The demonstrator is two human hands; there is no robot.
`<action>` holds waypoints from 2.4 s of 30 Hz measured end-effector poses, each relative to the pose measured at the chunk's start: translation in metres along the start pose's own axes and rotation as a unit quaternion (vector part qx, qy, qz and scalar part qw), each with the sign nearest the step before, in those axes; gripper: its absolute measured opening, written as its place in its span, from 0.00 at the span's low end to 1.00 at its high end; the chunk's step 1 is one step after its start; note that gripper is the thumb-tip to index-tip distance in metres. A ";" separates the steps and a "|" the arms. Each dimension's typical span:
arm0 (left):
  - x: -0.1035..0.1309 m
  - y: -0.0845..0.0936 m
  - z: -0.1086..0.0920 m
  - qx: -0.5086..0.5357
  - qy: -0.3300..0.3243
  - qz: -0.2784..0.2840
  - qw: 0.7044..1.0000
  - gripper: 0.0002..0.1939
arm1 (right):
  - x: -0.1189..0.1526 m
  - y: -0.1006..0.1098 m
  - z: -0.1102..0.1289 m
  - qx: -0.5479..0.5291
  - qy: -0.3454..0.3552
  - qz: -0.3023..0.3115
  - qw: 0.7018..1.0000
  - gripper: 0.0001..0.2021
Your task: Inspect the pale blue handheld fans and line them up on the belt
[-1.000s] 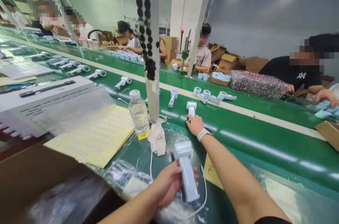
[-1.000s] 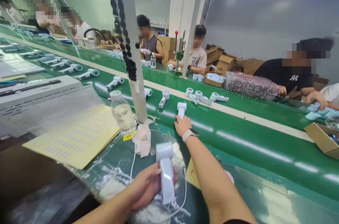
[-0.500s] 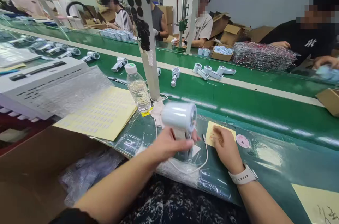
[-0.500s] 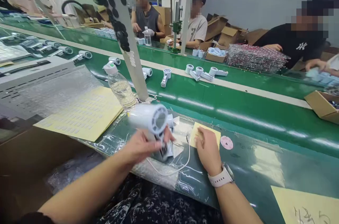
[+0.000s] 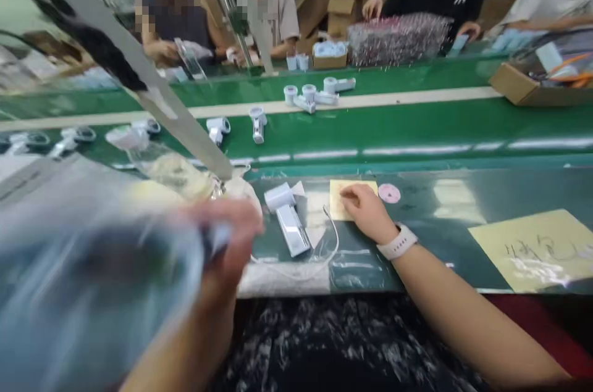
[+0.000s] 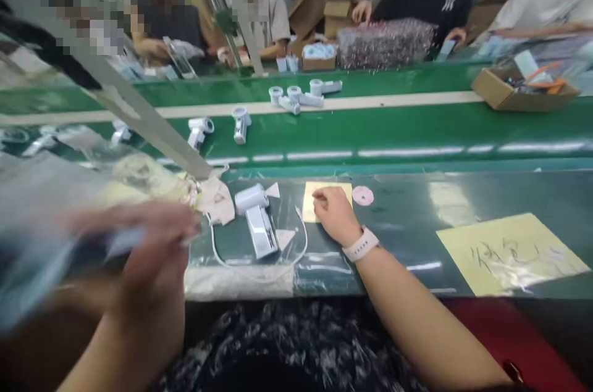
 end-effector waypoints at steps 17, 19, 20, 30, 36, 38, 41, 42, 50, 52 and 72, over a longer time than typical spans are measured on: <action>0.116 -0.091 0.050 0.364 0.393 0.135 0.833 0.23 | 0.004 -0.003 -0.002 0.007 -0.006 0.030 1.000 0.07; 0.114 -0.090 0.048 0.337 0.389 0.137 0.846 0.23 | 0.004 -0.003 -0.002 0.013 -0.009 0.032 0.999 0.07; 0.114 -0.088 0.049 0.319 0.386 0.134 0.855 0.24 | 0.003 -0.003 -0.003 0.015 -0.010 0.032 0.999 0.07; 0.115 -0.074 0.060 0.287 0.385 0.093 0.872 0.22 | 0.002 -0.001 -0.003 0.023 -0.012 0.026 0.999 0.06; 0.113 -0.069 0.060 0.302 0.388 0.066 0.868 0.20 | 0.002 0.000 -0.004 0.018 -0.008 0.027 0.999 0.06; 0.113 -0.069 0.059 0.306 0.384 0.074 0.868 0.20 | 0.002 -0.001 -0.005 0.017 -0.009 0.028 0.999 0.06; 0.113 -0.070 0.057 0.305 0.379 0.091 0.869 0.22 | 0.002 -0.001 -0.006 0.017 -0.011 0.032 0.999 0.06; 0.113 -0.070 0.057 0.298 0.379 0.099 0.870 0.23 | 0.002 -0.001 -0.007 0.018 -0.012 0.032 0.999 0.06; 0.112 -0.071 0.055 0.214 0.342 0.145 0.904 0.30 | 0.002 -0.001 -0.004 0.026 -0.003 0.031 0.999 0.07; 0.111 -0.070 0.057 0.196 0.333 0.144 0.911 0.33 | 0.002 -0.001 -0.004 0.026 0.000 0.031 0.999 0.06; 0.106 -0.053 0.070 0.092 0.300 0.119 0.942 0.33 | 0.001 0.000 -0.003 0.006 -0.010 0.039 0.999 0.06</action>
Point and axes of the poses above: each hand's wrist, its own x-axis away from the middle knuckle, its own y-axis out of the back of the hand, z = x × y, the point moved 10 cm from there along -x, towards the middle knuckle, and after that the axes turned 10 degrees about -y, right-handed, at the moved point
